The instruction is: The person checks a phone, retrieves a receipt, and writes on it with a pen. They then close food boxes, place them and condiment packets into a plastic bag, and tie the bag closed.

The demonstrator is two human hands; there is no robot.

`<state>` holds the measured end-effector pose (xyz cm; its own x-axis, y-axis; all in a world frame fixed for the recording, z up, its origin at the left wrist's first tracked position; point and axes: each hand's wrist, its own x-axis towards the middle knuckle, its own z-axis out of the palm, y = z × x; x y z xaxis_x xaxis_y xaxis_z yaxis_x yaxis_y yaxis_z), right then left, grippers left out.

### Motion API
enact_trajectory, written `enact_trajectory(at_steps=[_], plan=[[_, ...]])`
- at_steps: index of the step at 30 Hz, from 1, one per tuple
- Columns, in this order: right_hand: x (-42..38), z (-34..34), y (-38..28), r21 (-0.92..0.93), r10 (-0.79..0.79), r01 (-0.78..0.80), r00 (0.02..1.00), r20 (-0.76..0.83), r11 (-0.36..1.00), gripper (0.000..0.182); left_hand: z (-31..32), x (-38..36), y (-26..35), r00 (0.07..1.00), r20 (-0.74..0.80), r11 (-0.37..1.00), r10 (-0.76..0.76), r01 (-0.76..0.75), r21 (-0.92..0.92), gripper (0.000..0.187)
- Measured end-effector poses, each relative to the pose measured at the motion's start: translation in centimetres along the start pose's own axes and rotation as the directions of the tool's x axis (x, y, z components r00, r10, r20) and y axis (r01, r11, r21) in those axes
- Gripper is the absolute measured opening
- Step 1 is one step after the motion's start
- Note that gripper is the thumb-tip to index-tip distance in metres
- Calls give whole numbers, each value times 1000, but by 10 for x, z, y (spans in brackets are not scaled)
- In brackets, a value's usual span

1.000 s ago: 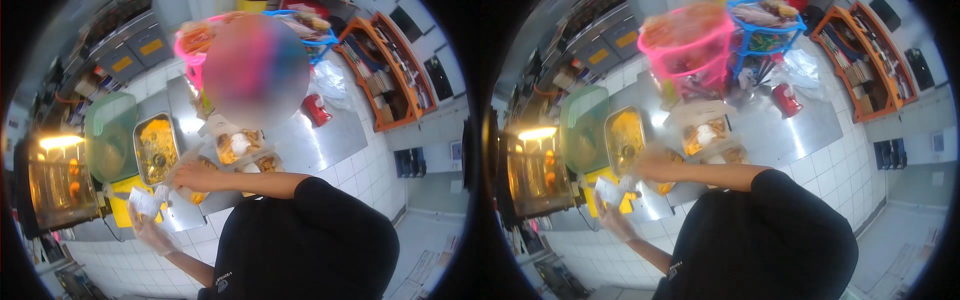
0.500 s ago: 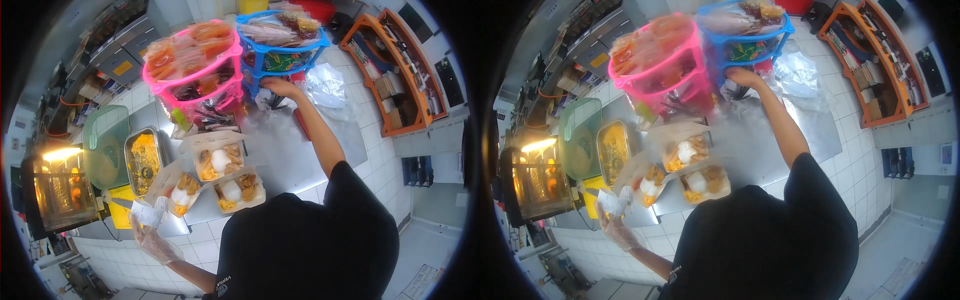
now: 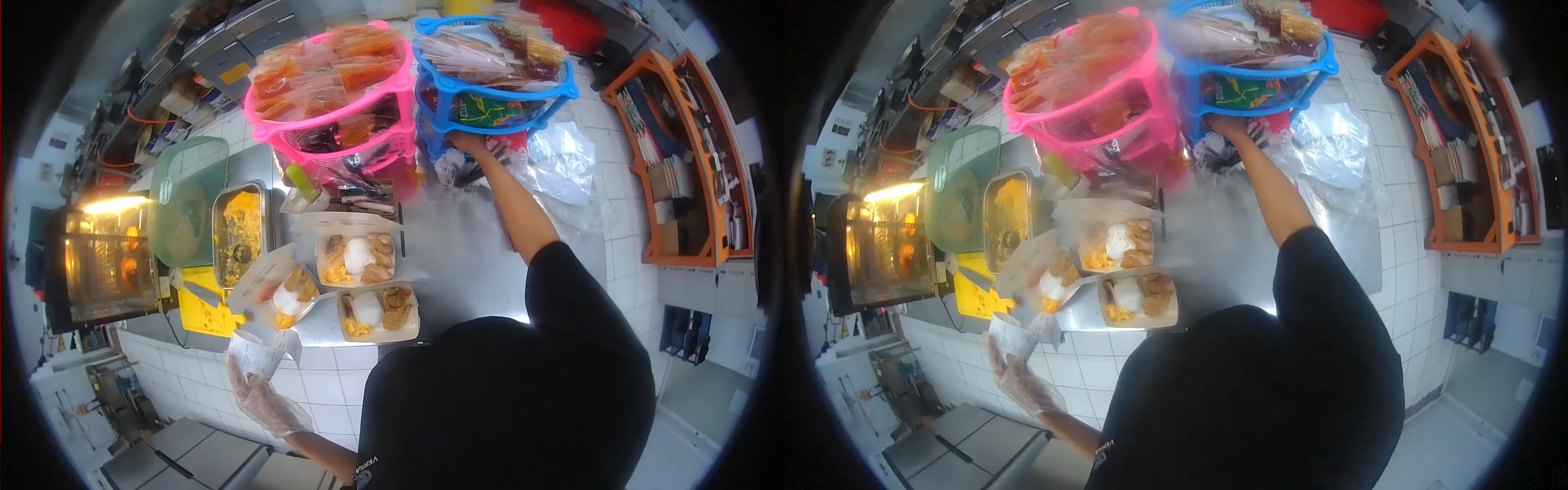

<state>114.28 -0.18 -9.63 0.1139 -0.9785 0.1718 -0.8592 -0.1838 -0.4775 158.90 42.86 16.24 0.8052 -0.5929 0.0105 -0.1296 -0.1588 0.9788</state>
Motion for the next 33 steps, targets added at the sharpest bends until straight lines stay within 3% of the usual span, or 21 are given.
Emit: enact_trajectory(at_steps=[1, 3, 4, 5, 7, 8, 11, 14, 17, 20, 23, 29, 33], plan=[[0, 9, 8, -16, -55, 54, 995, -81, 998, 35, 1, -3, 0, 1000, -17, 1000, -8, 8, -11, 72], [-3, 24, 15, 297, 189, -163, 980, -60, 941, 30, -1, -3, -9, 1000, 10, 1000, -2, 2, -2, 72], [-9, 28, 16, 485, 295, -234, 954, -52, 842, 28, -1, -1, -12, 999, 33, 1000, 5, -5, 7, 72], [-16, 32, 16, 656, 397, -274, 917, -43, 703, 27, -1, 3, -14, 998, 60, 1000, 11, -12, 23, 72], [-32, 7, -17, 942, 552, -159, 833, -33, 297, 26, 7, 9, -13, 993, 113, 999, 24, -29, 40, 73], [-27, 16, -6, 998, 555, -10, 830, 44, -63, 28, 14, 10, -10, 992, 124, 1000, 20, -21, 2, 73], [-47, -42, -45, 987, 668, -111, 728, 157, -112, 27, 27, 9, 0, 988, 153, 997, 14, -2, -80, 74], [-54, -60, -47, 920, 693, -381, 687, 218, 88, 28, 26, 14, -3, 986, 168, 996, 7, 8, -88, 75], [-53, -71, -56, 902, 737, -431, 597, 316, -38, 28, 27, 16, -2, 985, 174, 995, -11, 28, -91, 75], [-51, -59, -41, 925, 652, -242, 657, 378, -293, 27, 24, 19, -2, 985, 174, 995, 0, 17, -96, 74], [-64, -74, -56, 943, 690, -185, 645, 328, -276, 29, 20, 22, 0, 984, 176, 994, -2, 22, -108, 73], [-96, -110, -86, 899, 590, -150, 708, 388, -412, 29, 14, 34, -10, 979, 201, 996, 25, -7, -90, 69], [-127, -147, -108, 927, 568, -230, 738, 364, -295, 21, 7, 53, -21, 969, 240, 994, 64, -41, -100, 65]])
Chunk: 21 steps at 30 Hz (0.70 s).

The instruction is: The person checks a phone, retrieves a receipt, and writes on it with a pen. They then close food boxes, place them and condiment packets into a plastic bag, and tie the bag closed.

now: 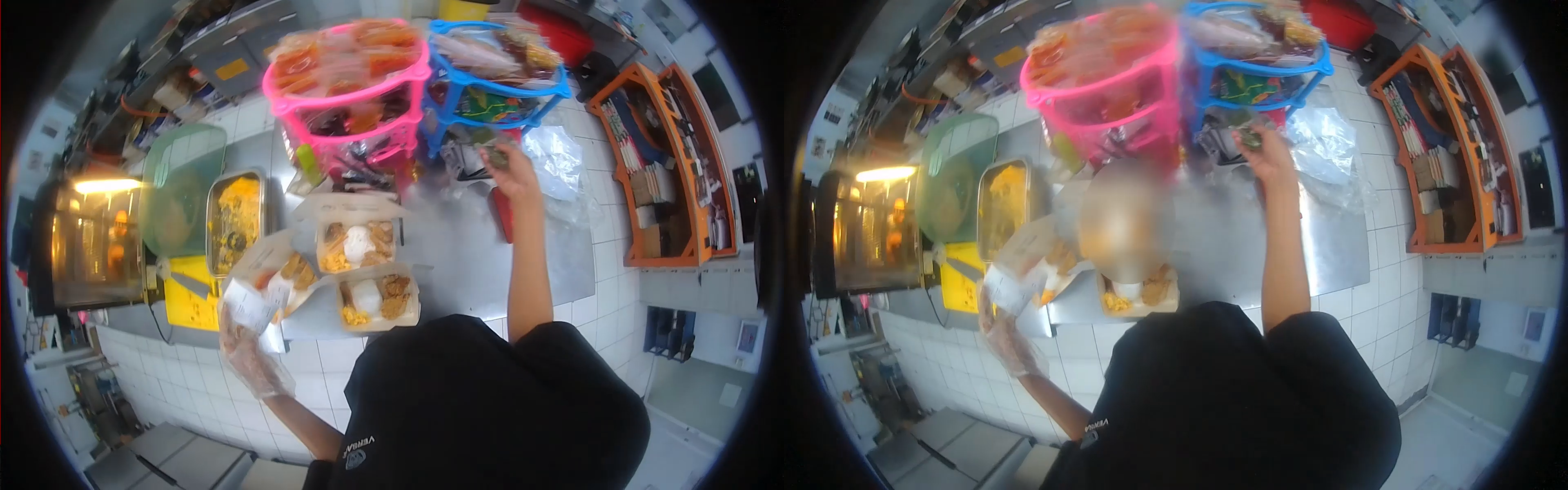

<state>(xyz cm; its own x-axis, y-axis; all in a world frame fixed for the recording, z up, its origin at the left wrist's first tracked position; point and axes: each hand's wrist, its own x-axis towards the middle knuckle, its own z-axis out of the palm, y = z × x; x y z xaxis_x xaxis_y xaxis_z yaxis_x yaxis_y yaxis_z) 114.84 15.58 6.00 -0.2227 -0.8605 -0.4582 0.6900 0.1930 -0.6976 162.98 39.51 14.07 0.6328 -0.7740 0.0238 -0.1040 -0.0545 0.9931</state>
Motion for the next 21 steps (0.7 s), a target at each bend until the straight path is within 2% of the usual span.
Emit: enact_trajectory(at_steps=[1, 4, 6, 8, 9, 11, 13, 16, 17, 20, 21], plan=[[-12, -3, -3, -60, -21, 24, 999, 43, 998, 20, -2, 4, 0, 1000, 2, 1000, -9, 9, 1, 64], [-108, 50, -18, -342, -98, 144, 984, 148, 929, 22, -6, 10, 6, 1000, -9, 1000, -28, 28, 6, 60], [-142, 67, -2, -470, 25, 125, 954, 300, 873, 25, -8, 14, 5, 997, -45, 998, -63, 62, -26, 58], [-153, 78, 33, -700, 165, 129, 927, 337, 703, 29, -11, 21, 5, 994, -53, 995, -92, 90, -40, 57], [-158, 91, 55, -711, 219, 67, 928, 303, 700, 38, -12, 24, 7, 992, -52, 993, -112, 110, -35, 56], [-149, 106, 93, -795, 292, 184, 863, 412, 577, 37, -15, 29, 9, 991, -49, 991, -126, 124, -42, 55], [-135, 125, 127, -789, 284, 297, 817, 502, 538, 34, -21, 31, 9, 992, -57, 992, -117, 113, -57, 55], [-114, 135, 165, -891, 198, 362, 886, 420, 273, 29, -37, 32, 3, 995, -57, 996, -84, 82, -29, 56], [-113, 131, 167, -846, 98, 442, 868, 487, 299, 28, -44, 33, 0, 996, -63, 996, -66, 62, -63, 56], [-168, 142, 128, -859, 239, 343, 861, 449, 380, 31, -68, 33, -10, 994, -93, 992, -50, 39, -120, 57], [-183, 134, 130, -870, 315, 333, 835, 451, 363, 32, -72, 35, -16, 993, -103, 992, -55, 43, -117, 57]])
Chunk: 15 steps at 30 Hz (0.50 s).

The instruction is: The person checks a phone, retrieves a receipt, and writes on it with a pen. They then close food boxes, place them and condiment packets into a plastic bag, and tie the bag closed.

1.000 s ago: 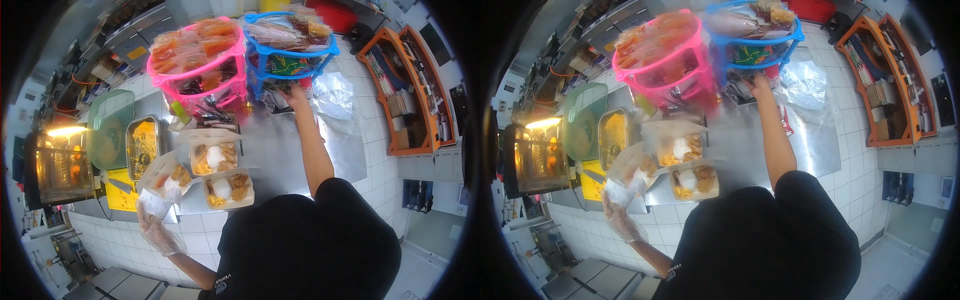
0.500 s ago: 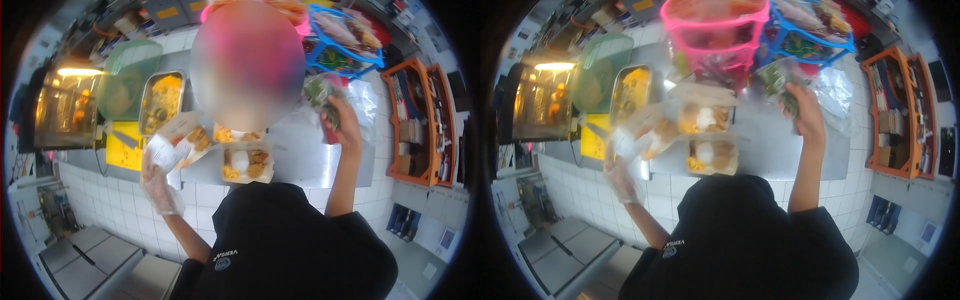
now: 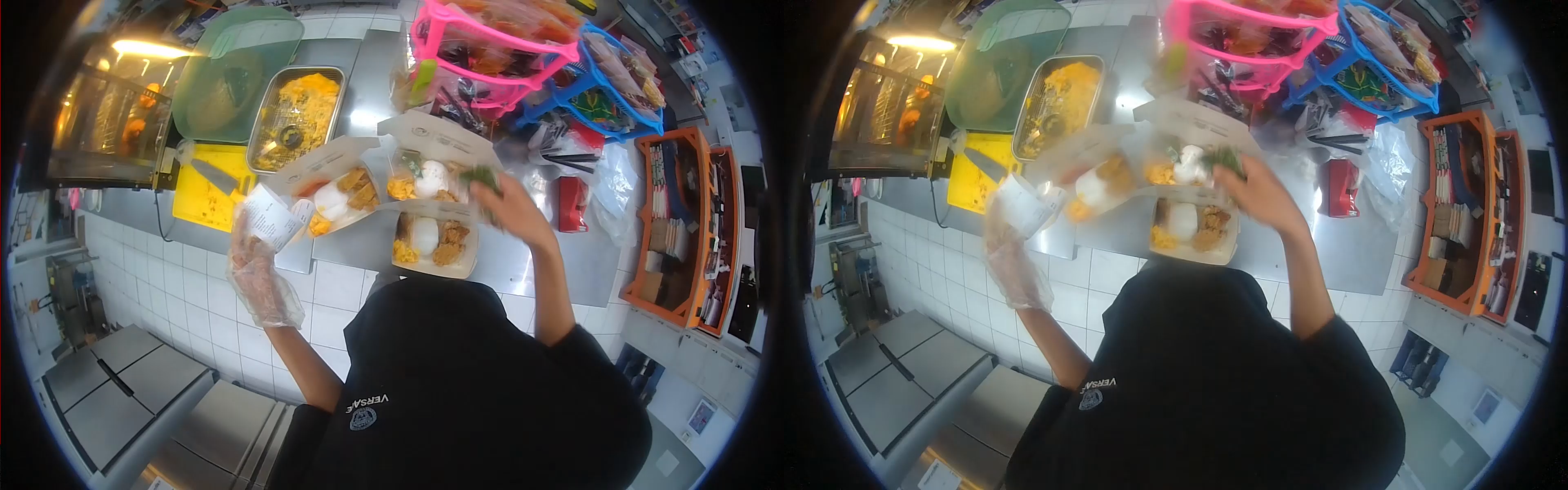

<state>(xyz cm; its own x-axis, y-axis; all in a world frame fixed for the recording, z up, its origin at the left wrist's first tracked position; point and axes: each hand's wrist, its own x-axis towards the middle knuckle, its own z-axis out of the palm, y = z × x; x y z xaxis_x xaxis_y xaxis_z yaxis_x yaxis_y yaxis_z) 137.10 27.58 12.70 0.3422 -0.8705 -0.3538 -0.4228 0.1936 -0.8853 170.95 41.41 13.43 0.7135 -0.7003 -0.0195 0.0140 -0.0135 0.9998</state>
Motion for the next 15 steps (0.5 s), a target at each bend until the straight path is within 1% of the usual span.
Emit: enact_trajectory(at_steps=[2, 4, 5, 8, 11, 12, 13, 15], plan=[[-33, 15, 5, -25, 42, -39, 988, 146, 999, 34, -7, 6, -5, 1000, -12, 1000, -15, 15, 21, 57], [-42, 30, 12, -200, 246, -205, 946, 212, 958, 38, -13, 11, -9, 999, -16, 998, -39, 40, 57, 58], [-45, 38, 19, -288, 352, -282, 907, 232, 915, 42, -17, 14, -12, 999, 1, 998, -43, 43, 48, 58], [-36, 66, 97, -574, 331, -234, 941, 68, 784, 49, -20, 27, -13, 997, 61, 998, -51, 48, 43, 56], [-40, 69, 120, -402, 395, -364, 919, -8, 840, 56, -16, 36, -1, 991, 123, 996, -50, 41, 76, 53], [-44, 68, 116, -429, 345, -358, 932, -110, 830, 48, -19, 41, -1, 989, 142, 996, -35, 24, 84, 53], [-48, 63, 101, -361, 384, -398, 917, -113, 844, 44, -21, 44, -1, 987, 160, 996, -20, 6, 93, 53], [-51, 50, 63, -216, 450, -462, 887, -104, 860, 37, -22, 50, -1, 989, 141, 985, -45, 21, 170, 53]])
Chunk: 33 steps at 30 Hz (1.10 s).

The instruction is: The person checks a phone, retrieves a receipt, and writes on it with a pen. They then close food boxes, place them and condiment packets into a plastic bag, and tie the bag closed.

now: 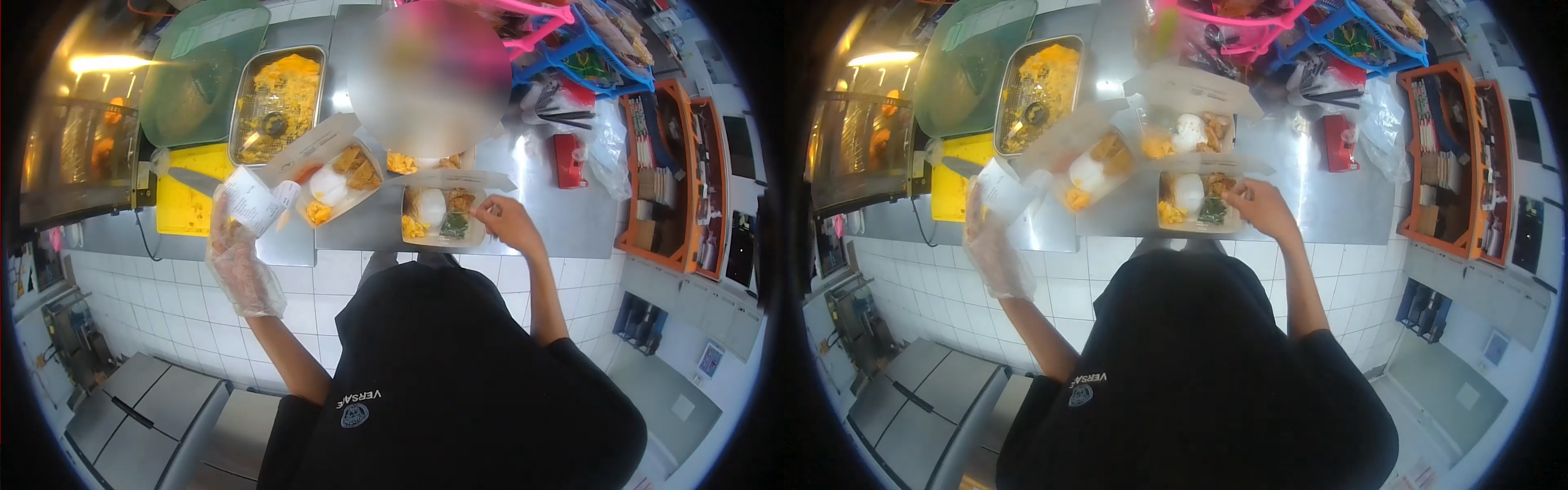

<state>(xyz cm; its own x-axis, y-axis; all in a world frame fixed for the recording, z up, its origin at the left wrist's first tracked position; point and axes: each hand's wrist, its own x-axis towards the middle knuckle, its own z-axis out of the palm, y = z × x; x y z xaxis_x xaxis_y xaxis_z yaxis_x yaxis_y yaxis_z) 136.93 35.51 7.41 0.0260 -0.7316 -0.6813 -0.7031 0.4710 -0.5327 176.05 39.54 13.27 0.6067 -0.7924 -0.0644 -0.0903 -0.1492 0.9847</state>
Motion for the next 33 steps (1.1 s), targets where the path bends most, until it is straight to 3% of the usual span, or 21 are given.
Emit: enact_trajectory(at_steps=[1, 2, 4, 6, 8, 11, 12, 14, 16, 18, 19, 21, 22, 25, 26, 27, 29, 30, 31, 32, 33], plan=[[-11, -2, -23, 61, -28, 24, 998, 62, 998, 27, -3, 2, 0, 1000, -13, 999, -11, 11, 44, 53], [-5, 14, -32, 75, -235, 229, 967, 99, 971, 27, -6, 5, -2, 1000, 8, 1000, 6, -6, 9, 52], [11, 54, -55, 124, -617, 604, 771, 155, 787, 28, -11, 7, -9, 998, 43, 997, 46, -43, -62, 52], [31, 89, -98, 175, -547, 519, 776, 314, 836, 39, -17, 6, -4, 988, 80, 991, 129, -128, -24, 49], [61, 129, -111, 115, -689, 682, 723, 46, 722, 47, -21, 4, -9, 974, 116, 978, 195, -184, -96, 47], [22, 108, -140, -82, -741, 740, 649, -171, 667, 52, -20, -10, 4, 958, 224, 982, 178, -187, 21, 51], [7, 92, -142, 146, -698, 702, 711, -84, 697, 47, -17, -16, 5, 931, 330, 988, 154, -156, -19, 53], [-23, 61, -125, 572, -643, 477, 756, 120, 668, 39, -5, -31, 6, 838, 535, 995, 103, -80, -67, 59], [-31, 52, -89, 552, -579, 452, 813, 69, 700, 28, 28, -40, -6, 680, 713, 985, 169, -87, -151, 61], [-40, 28, -54, 537, -473, 432, 878, -68, 724, 17, 73, -47, -1, 466, 844, 946, 265, -294, -135, 61], [-44, 9, -35, 532, -392, 425, 902, -182, 732, 12, 95, -56, 1, 495, 839, 964, 226, -239, -119, 60], [-40, -29, 5, 579, -202, 521, 827, -525, 627, 9, 133, -71, 5, 546, 825, 987, 145, -134, -84, 59], [-27, -47, 35, 576, -137, 540, 791, -596, 614, 8, 147, -71, 6, 578, 809, 994, 108, -81, -74, 57], [51, -71, 123, 438, -11, 341, 798, -602, 832, 18, 192, -78, 7, 659, 741, 988, 129, -25, -150, 49], [68, -76, 141, 356, 12, 255, 799, -601, 899, 21, 211, -82, 3, 680, 697, 968, 228, -78, -240, 46], [65, -76, 141, 189, -91, 307, 709, -700, 933, 28, 231, -86, 3, 696, 640, 936, 324, -135, -326, 44], [46, -70, 110, -179, -346, 356, 493, -798, 917, 44, 277, -97, 22, 801, 558, 974, 214, -135, -180, 46], [7, -74, 80, 173, -310, 517, 712, -630, 838, 41, 296, -103, 28, 849, 506, 989, 149, -118, -93, 47], [-27, -84, 53, 529, -346, 518, 851, -395, 672, 39, 321, -103, 13, 846, 481, 971, 231, -234, -56, 47], [-36, -85, 47, 511, -356, 495, 867, -349, 703, 39, 349, -102, -16, 830, 461, 939, 313, -344, -17, 48], [-41, -87, 46, 490, -363, 470, 881, -303, 734, 38, 363, -109, -24, 811, 516, 951, 274, -308, -21, 49]])
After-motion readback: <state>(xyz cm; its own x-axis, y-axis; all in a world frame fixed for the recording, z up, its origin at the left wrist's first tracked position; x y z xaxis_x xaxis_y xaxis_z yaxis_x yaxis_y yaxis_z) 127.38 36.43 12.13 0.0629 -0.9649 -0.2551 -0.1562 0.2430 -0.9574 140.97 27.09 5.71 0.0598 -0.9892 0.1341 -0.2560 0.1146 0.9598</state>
